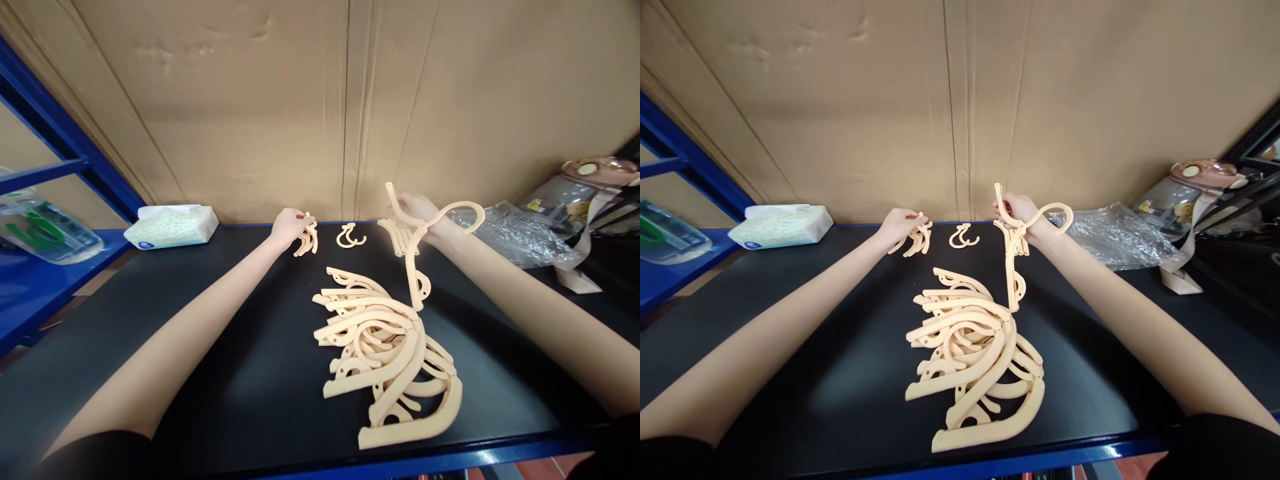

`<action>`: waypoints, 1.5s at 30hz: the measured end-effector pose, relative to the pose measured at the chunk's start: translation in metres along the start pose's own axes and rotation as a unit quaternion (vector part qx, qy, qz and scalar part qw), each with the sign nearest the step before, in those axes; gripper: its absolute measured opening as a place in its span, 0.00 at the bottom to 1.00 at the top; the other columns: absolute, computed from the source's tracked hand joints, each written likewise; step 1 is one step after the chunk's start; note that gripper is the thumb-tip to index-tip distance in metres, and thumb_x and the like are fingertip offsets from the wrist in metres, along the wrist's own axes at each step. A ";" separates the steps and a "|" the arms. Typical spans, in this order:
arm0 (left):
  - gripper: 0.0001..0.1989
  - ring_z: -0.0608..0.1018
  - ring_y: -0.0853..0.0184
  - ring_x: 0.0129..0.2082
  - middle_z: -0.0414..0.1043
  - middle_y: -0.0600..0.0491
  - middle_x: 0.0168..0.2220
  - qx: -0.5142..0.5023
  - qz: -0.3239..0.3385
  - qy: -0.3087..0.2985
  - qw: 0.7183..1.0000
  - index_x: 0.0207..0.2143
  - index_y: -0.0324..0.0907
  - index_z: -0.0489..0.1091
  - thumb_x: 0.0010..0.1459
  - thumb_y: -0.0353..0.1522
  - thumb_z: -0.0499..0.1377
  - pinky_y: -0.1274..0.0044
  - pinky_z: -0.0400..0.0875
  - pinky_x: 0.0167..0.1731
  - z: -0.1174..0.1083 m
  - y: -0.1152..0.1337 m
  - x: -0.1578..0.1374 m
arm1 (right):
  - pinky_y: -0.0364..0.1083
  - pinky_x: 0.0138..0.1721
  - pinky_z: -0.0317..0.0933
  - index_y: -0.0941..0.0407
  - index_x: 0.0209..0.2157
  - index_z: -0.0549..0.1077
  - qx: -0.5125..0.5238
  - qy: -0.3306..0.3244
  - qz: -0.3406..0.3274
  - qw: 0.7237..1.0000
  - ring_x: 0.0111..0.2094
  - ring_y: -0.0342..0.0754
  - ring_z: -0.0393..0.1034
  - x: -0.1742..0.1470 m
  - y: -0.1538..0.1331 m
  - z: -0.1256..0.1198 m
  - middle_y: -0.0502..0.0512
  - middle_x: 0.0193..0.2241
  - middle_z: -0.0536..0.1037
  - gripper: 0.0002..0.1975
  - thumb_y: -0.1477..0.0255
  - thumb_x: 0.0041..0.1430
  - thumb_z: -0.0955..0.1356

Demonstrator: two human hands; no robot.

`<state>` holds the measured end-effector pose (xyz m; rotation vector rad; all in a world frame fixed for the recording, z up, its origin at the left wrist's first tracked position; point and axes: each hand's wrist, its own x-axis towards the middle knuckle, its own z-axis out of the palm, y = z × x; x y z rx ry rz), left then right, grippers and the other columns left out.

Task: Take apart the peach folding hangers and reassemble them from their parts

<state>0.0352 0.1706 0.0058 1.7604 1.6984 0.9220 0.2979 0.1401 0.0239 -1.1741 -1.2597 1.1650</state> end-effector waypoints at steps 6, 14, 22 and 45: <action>0.15 0.65 0.54 0.57 0.72 0.45 0.50 -0.002 0.089 0.045 0.995 0.43 0.41 0.71 0.58 0.40 0.57 0.66 0.57 0.54 0.001 0.005 -0.021 | 0.39 0.16 0.58 0.55 0.29 0.67 0.062 0.138 -0.062 0.987 0.16 0.38 0.59 0.009 0.001 -0.006 0.46 0.19 0.68 0.02 0.74 0.54 0.63; 0.21 0.77 0.65 0.40 0.77 0.47 0.38 -0.321 0.019 -0.243 0.915 0.35 0.37 0.76 0.63 0.45 0.53 0.78 0.69 0.37 0.016 0.043 -0.052 | 0.43 0.32 0.68 0.50 0.31 0.52 0.045 0.191 -0.152 0.969 0.27 0.40 0.72 -0.005 -0.004 0.006 0.47 0.31 0.75 0.08 0.77 0.54 0.59; 0.05 0.79 0.71 0.37 0.74 0.45 0.47 -0.423 -0.070 -0.266 0.864 0.38 0.36 0.71 0.58 0.22 0.58 0.84 0.71 0.30 0.012 0.045 -0.059 | 0.48 0.37 0.62 0.54 0.36 0.72 -0.414 0.019 -0.228 0.881 0.34 0.49 0.73 -0.025 -0.003 0.005 0.51 0.31 0.78 0.10 0.74 0.48 0.69; 0.23 0.60 0.78 0.17 0.61 0.55 0.28 -0.325 -0.102 -0.186 0.922 0.26 0.40 0.64 0.57 0.51 0.54 0.83 0.47 0.13 0.014 0.048 -0.060 | 0.54 0.39 0.62 0.68 0.43 0.74 -0.685 0.138 0.032 0.715 0.43 0.64 0.73 -0.007 0.025 -0.036 0.79 0.40 0.77 0.17 0.74 0.58 0.60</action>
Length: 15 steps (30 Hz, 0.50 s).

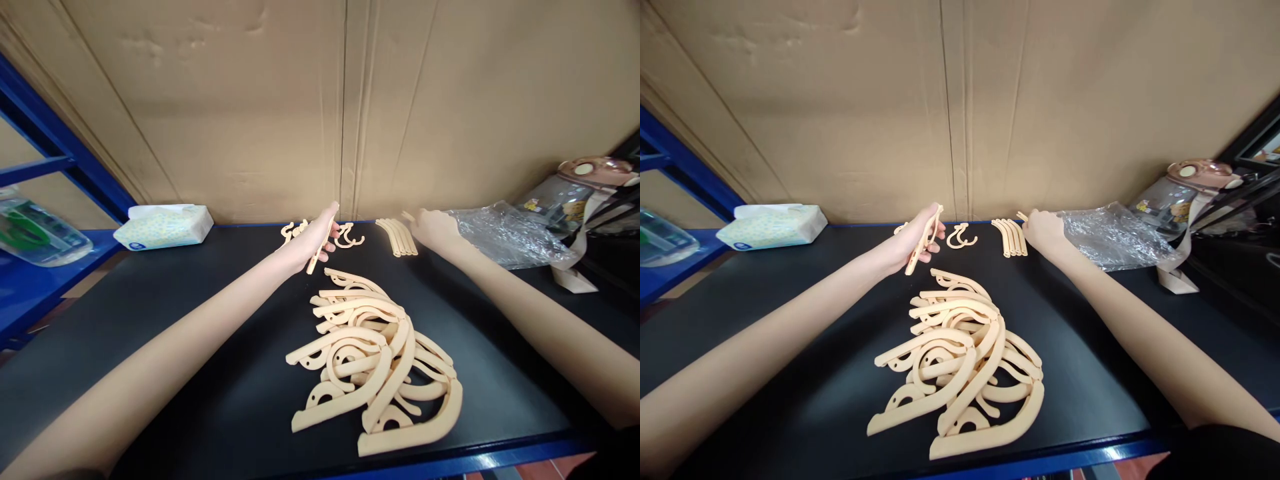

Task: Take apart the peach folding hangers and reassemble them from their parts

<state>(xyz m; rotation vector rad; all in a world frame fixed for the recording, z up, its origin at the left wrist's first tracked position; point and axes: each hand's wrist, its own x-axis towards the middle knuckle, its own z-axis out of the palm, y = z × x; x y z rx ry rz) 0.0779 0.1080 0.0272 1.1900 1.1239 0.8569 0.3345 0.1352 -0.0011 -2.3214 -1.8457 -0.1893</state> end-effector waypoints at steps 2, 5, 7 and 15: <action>0.22 0.62 0.76 0.18 0.62 0.55 0.26 0.005 -0.001 -0.004 1.000 0.25 0.40 0.64 0.55 0.50 0.58 0.82 0.52 0.14 -0.001 -0.002 0.002 | 0.54 0.39 0.62 0.68 0.43 0.74 -0.004 -0.007 -0.001 1.000 0.43 0.64 0.73 0.000 -0.001 0.007 0.79 0.40 0.77 0.17 0.75 0.57 0.61; 0.20 0.66 0.74 0.19 0.63 0.55 0.22 0.012 0.009 -0.012 1.000 0.23 0.40 0.65 0.53 0.47 0.63 0.80 0.59 0.18 -0.005 -0.003 0.004 | 0.53 0.38 0.63 0.64 0.40 0.76 0.008 -0.020 -0.006 1.000 0.43 0.64 0.73 0.000 -0.001 0.008 0.75 0.39 0.78 0.15 0.73 0.57 0.62; 0.19 0.66 0.74 0.19 0.63 0.56 0.21 0.005 0.014 -0.019 1.000 0.23 0.39 0.66 0.53 0.44 0.63 0.80 0.60 0.19 -0.008 -0.003 0.005 | 0.54 0.39 0.62 0.63 0.36 0.77 0.026 -0.016 -0.010 0.999 0.43 0.64 0.73 -0.001 -0.002 0.003 0.74 0.38 0.78 0.14 0.71 0.58 0.62; 0.09 0.79 0.68 0.30 0.74 0.48 0.32 -0.102 0.053 -0.017 0.993 0.32 0.38 0.63 0.66 0.29 0.49 0.73 0.73 0.35 0.004 -0.002 0.002 | 0.46 0.36 0.65 0.54 0.34 0.77 0.253 -0.051 -0.160 0.953 0.34 0.48 0.75 -0.032 -0.048 -0.026 0.55 0.32 0.80 0.25 0.54 0.65 0.56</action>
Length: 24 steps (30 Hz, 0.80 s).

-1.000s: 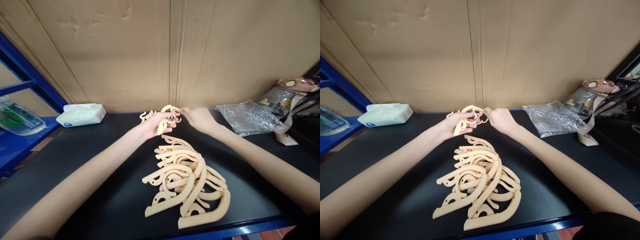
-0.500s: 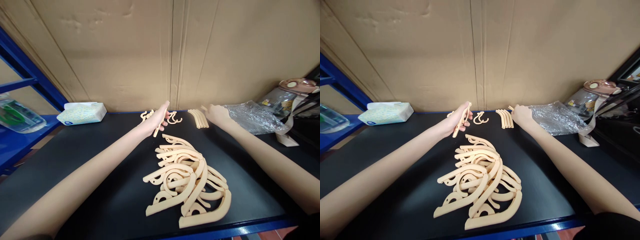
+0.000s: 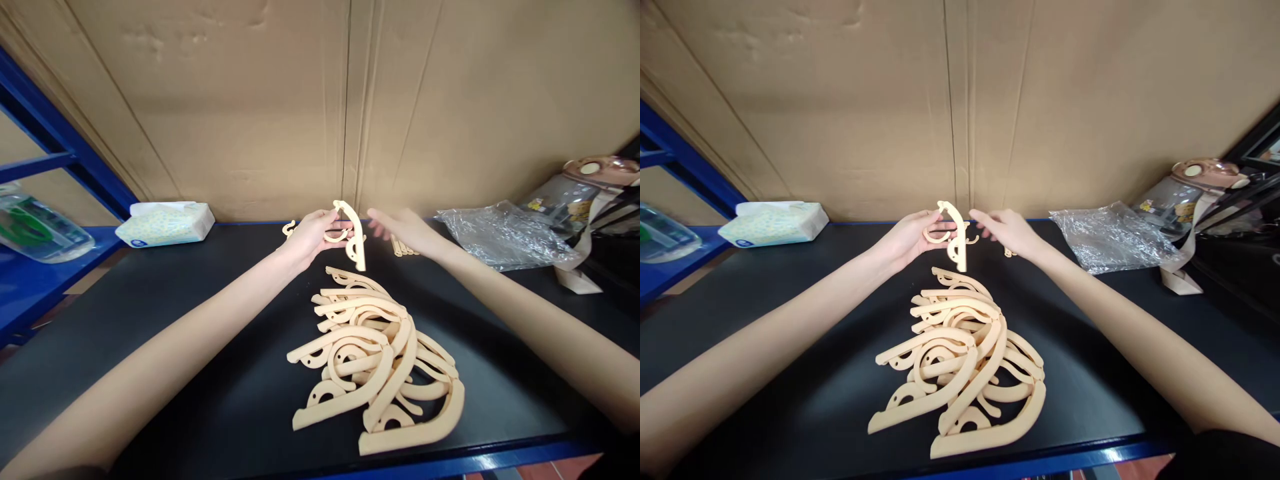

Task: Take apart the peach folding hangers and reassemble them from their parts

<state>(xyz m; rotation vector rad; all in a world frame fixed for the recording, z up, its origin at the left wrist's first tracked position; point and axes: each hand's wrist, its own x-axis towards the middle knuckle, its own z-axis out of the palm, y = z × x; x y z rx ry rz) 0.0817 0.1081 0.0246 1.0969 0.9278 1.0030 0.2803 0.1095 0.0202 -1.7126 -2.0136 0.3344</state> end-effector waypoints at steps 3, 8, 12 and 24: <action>0.10 0.79 0.64 0.37 0.76 0.46 0.34 -0.034 0.022 -0.033 0.999 0.31 0.38 0.62 0.67 0.29 0.47 0.68 0.72 0.43 0.010 0.004 -0.007 | 0.42 0.34 0.66 0.53 0.36 0.76 0.134 -0.021 -0.055 0.989 0.32 0.43 0.74 -0.007 -0.019 0.002 0.52 0.34 0.80 0.19 0.54 0.61 0.62; 0.10 0.76 0.65 0.44 0.74 0.48 0.42 0.084 0.120 -0.010 0.989 0.30 0.39 0.65 0.64 0.33 0.52 0.72 0.67 0.46 0.011 0.013 -0.012 | 0.43 0.29 0.62 0.56 0.30 0.76 0.333 0.051 -0.074 0.939 0.26 0.42 0.69 -0.005 -0.013 -0.014 0.50 0.25 0.76 0.14 0.59 0.51 0.72; 0.09 0.73 0.69 0.39 0.72 0.53 0.38 0.255 0.198 0.014 0.946 0.30 0.41 0.67 0.62 0.33 0.51 0.79 0.64 0.37 0.004 0.014 -0.009 | 0.45 0.34 0.62 0.55 0.37 0.77 0.262 0.095 -0.124 0.952 0.31 0.45 0.70 0.000 -0.001 -0.025 0.52 0.30 0.78 0.12 0.62 0.54 0.70; 0.10 0.65 0.68 0.24 0.62 0.58 0.24 0.410 0.251 -0.010 0.877 0.31 0.45 0.60 0.66 0.35 0.46 0.78 0.55 0.30 0.006 -0.024 0.002 | 0.42 0.16 0.45 0.55 0.23 0.67 0.193 0.010 -0.032 0.981 0.14 0.39 0.49 0.005 0.012 -0.013 0.46 0.14 0.59 0.18 0.58 0.61 0.62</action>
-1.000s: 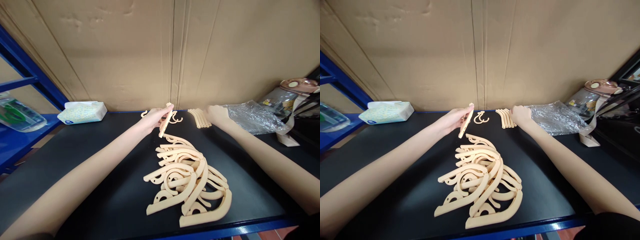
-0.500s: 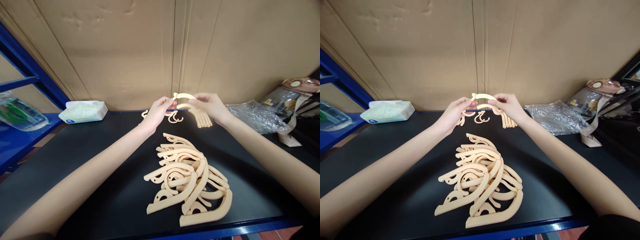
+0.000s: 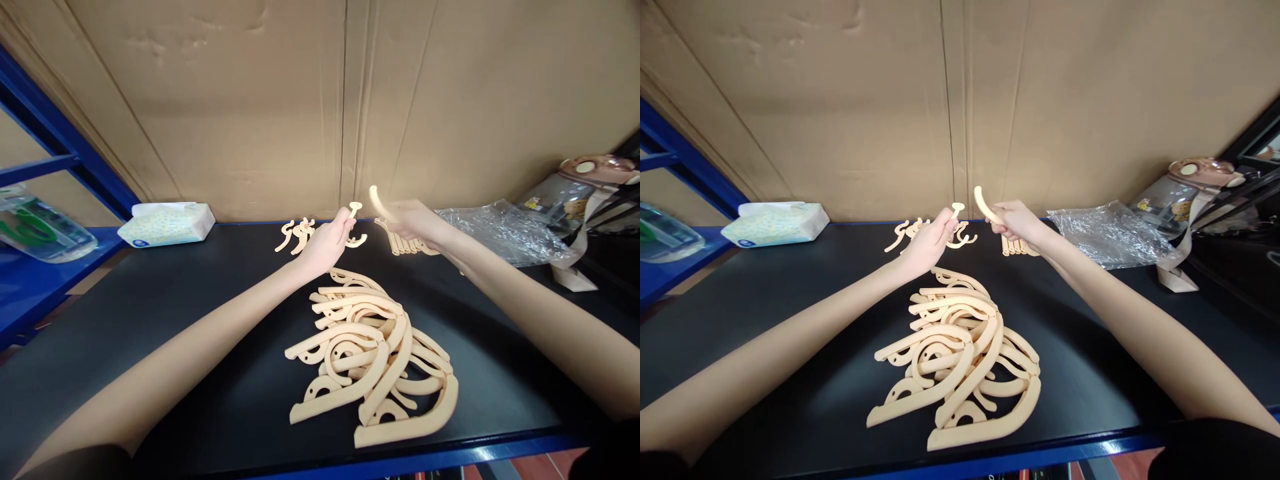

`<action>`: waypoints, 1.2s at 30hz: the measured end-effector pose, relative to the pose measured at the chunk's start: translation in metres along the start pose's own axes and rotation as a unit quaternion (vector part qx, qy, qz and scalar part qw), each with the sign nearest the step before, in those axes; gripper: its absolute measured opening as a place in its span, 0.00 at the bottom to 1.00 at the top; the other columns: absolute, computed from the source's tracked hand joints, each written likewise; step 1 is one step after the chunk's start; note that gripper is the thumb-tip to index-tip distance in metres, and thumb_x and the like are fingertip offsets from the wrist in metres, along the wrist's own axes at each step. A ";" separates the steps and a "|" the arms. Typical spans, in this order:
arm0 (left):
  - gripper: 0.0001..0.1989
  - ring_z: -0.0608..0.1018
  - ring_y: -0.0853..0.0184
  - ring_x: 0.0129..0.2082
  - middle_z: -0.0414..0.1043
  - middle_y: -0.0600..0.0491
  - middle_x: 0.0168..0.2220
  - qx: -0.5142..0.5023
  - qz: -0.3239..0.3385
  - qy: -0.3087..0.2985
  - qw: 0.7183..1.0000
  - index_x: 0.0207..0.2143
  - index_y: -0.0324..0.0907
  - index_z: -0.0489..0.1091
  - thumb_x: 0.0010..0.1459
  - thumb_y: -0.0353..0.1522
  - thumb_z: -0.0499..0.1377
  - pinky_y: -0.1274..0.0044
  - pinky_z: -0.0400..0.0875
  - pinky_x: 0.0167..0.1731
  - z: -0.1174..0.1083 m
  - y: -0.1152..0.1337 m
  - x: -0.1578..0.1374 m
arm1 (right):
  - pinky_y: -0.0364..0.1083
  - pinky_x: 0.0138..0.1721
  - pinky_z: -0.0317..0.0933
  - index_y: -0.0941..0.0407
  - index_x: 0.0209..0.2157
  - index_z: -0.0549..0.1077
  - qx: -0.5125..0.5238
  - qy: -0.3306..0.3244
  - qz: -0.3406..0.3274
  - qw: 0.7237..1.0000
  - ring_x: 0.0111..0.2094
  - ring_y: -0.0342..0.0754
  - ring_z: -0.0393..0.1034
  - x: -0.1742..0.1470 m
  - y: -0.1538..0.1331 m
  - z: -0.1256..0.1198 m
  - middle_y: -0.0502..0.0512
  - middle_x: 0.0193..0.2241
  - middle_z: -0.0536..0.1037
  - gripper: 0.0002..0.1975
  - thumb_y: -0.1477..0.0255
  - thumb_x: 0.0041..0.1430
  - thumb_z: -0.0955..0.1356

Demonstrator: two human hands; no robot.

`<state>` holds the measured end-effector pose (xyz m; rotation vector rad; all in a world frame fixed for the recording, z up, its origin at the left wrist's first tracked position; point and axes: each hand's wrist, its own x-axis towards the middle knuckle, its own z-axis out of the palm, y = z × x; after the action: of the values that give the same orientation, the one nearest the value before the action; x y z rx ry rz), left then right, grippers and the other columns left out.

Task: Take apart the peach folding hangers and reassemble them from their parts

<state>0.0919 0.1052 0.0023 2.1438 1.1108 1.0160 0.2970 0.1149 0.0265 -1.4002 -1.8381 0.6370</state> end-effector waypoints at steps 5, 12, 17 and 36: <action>0.11 0.71 0.64 0.27 0.66 0.55 0.23 0.037 -0.056 0.007 0.998 0.27 0.44 0.64 0.63 0.35 0.51 0.77 0.58 0.32 0.011 -0.020 0.021 | 0.40 0.12 0.40 0.54 0.32 0.68 0.133 0.036 0.041 0.990 0.13 0.38 0.41 0.004 0.000 -0.008 0.41 0.15 0.51 0.24 0.48 0.61 0.57; 0.16 0.74 0.51 0.43 0.73 0.46 0.28 0.061 -0.098 0.047 0.992 0.31 0.41 0.70 0.57 0.46 0.58 0.69 0.61 0.44 0.004 -0.023 0.027 | 0.40 0.25 0.59 0.54 0.30 0.71 0.281 0.103 0.035 0.954 0.22 0.40 0.59 0.004 -0.008 -0.005 0.48 0.23 0.63 0.15 0.57 0.60 0.64; 0.25 0.74 0.59 0.48 0.76 0.49 0.45 -0.029 -0.077 -0.017 0.996 0.39 0.44 0.74 0.65 0.49 0.44 0.73 0.63 0.48 -0.001 0.009 0.006 | 0.41 0.37 0.64 0.52 0.39 0.69 0.284 0.159 0.006 0.945 0.33 0.42 0.68 0.000 -0.017 0.000 0.51 0.34 0.73 0.13 0.63 0.65 0.57; 0.14 0.52 0.80 0.10 0.53 0.61 0.17 -0.297 -0.269 -0.067 0.914 0.26 0.39 0.61 0.66 0.29 0.46 0.85 0.40 0.11 -0.016 0.030 -0.002 | 0.45 0.30 0.55 0.59 0.35 0.72 -0.299 -0.018 -0.134 0.945 0.31 0.52 0.72 -0.020 -0.013 0.030 0.61 0.30 0.78 0.14 0.68 0.66 0.59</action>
<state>0.0921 0.0890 0.0328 1.3009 1.0633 0.7922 0.2681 0.0934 0.0131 -1.4593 -2.3138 -0.0513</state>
